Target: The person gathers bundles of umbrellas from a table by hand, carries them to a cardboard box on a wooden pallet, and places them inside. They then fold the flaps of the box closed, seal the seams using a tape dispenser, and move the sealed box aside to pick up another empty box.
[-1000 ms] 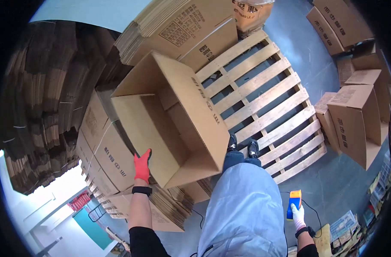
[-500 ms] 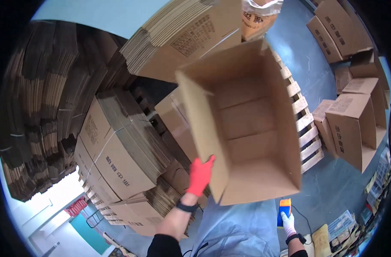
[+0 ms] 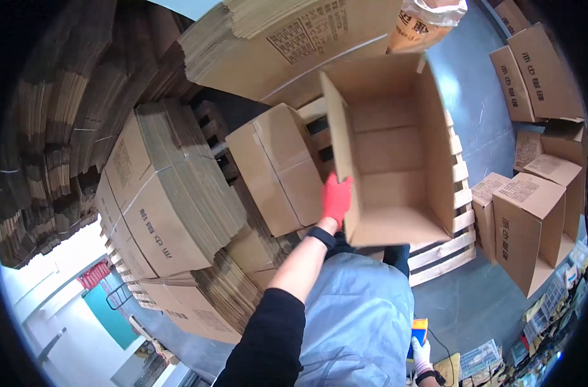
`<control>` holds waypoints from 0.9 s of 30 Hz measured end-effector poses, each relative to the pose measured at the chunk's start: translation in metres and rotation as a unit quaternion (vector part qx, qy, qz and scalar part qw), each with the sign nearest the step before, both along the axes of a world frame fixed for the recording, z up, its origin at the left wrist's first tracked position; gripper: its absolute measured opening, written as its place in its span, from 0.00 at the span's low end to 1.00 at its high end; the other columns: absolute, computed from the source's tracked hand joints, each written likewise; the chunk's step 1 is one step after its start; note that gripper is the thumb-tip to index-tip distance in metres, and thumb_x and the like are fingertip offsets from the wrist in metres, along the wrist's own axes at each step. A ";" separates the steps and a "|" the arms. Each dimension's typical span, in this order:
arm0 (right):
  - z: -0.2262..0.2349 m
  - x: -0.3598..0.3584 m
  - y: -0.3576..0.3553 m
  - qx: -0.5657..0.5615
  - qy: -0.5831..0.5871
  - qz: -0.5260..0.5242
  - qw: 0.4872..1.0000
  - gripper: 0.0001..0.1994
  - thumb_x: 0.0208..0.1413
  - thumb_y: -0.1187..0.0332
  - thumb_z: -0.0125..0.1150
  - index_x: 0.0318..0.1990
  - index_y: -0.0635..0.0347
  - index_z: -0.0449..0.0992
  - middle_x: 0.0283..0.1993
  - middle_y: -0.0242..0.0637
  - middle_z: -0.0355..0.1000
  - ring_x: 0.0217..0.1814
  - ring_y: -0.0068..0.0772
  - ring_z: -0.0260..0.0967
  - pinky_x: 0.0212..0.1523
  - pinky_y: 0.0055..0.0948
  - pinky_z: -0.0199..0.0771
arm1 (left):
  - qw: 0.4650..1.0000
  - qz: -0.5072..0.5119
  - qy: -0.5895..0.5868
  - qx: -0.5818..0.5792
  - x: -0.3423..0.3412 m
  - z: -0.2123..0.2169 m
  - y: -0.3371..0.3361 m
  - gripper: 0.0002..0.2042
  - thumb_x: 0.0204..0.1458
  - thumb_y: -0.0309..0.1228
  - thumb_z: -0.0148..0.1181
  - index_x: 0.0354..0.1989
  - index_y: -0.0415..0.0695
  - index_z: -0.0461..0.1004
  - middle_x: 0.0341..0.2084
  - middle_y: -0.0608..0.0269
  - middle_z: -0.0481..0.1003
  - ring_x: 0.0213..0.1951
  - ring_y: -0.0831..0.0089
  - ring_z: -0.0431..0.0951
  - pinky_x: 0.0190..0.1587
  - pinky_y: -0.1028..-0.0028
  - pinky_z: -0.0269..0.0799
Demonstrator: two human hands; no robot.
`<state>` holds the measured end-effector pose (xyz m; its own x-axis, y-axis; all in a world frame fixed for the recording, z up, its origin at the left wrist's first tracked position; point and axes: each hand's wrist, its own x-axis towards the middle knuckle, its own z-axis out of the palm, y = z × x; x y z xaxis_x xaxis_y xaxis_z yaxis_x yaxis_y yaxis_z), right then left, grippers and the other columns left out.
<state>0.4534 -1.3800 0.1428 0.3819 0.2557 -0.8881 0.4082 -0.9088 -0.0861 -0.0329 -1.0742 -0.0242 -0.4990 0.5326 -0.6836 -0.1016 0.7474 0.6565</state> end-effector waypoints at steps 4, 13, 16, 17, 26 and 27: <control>-0.011 0.028 0.018 0.010 0.020 -0.005 1.000 0.22 0.56 0.61 0.65 0.51 0.68 0.70 0.43 0.38 0.75 0.42 0.26 0.71 0.46 0.29 0.73 | 0.983 0.008 0.180 0.017 -0.017 -0.069 -0.019 0.20 0.54 0.39 0.60 0.51 0.41 0.72 0.31 0.53 0.80 0.37 0.60 0.81 0.40 0.60 0.73; -0.020 0.081 0.067 -0.021 0.054 -0.079 0.995 0.20 0.56 0.64 0.65 0.51 0.66 0.68 0.39 0.40 0.75 0.32 0.30 0.75 0.34 0.31 0.79 | 0.969 0.055 0.208 -0.120 0.029 -0.100 -0.012 0.19 0.55 0.41 0.58 0.45 0.37 0.75 0.32 0.50 0.80 0.39 0.57 0.79 0.46 0.59 0.70; -0.020 0.105 0.072 -0.007 0.032 -0.082 0.996 0.20 0.56 0.65 0.65 0.51 0.66 0.67 0.38 0.40 0.75 0.29 0.31 0.75 0.31 0.32 0.79 | 0.983 0.054 0.119 -0.129 0.041 -0.072 0.000 0.21 0.55 0.44 0.57 0.45 0.36 0.75 0.34 0.48 0.79 0.39 0.56 0.79 0.46 0.60 0.70; -0.022 0.112 0.071 0.000 0.027 -0.084 0.996 0.20 0.57 0.65 0.64 0.51 0.66 0.67 0.37 0.40 0.75 0.28 0.32 0.75 0.29 0.32 0.80 | 0.984 0.061 0.116 -0.124 0.042 -0.066 0.001 0.21 0.55 0.44 0.57 0.46 0.36 0.75 0.35 0.48 0.79 0.40 0.56 0.79 0.47 0.61 0.70; -0.034 0.127 0.083 -0.001 0.040 -0.072 0.997 0.19 0.57 0.60 0.64 0.48 0.63 0.69 0.31 0.37 0.74 0.26 0.32 0.74 0.30 0.33 0.79 | 0.980 0.150 0.085 -0.103 0.035 -0.054 0.014 0.29 0.56 0.45 0.58 0.57 0.31 0.67 0.50 0.41 0.74 0.49 0.53 0.74 0.54 0.61 0.67; -0.035 0.129 0.080 0.007 0.035 -0.048 0.998 0.19 0.57 0.60 0.64 0.48 0.63 0.69 0.31 0.37 0.74 0.26 0.32 0.75 0.30 0.33 0.79 | 0.987 0.100 0.096 -0.076 0.032 -0.049 0.009 0.32 0.57 0.45 0.58 0.61 0.31 0.61 0.55 0.40 0.70 0.54 0.53 0.71 0.57 0.62 0.65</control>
<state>0.5827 -1.2995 0.1075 0.3431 0.2327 -0.9100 0.3113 -0.9422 -0.1235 -0.0012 -1.0653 -0.0727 -0.7123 0.3096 -0.6299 -0.1408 0.8162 0.5603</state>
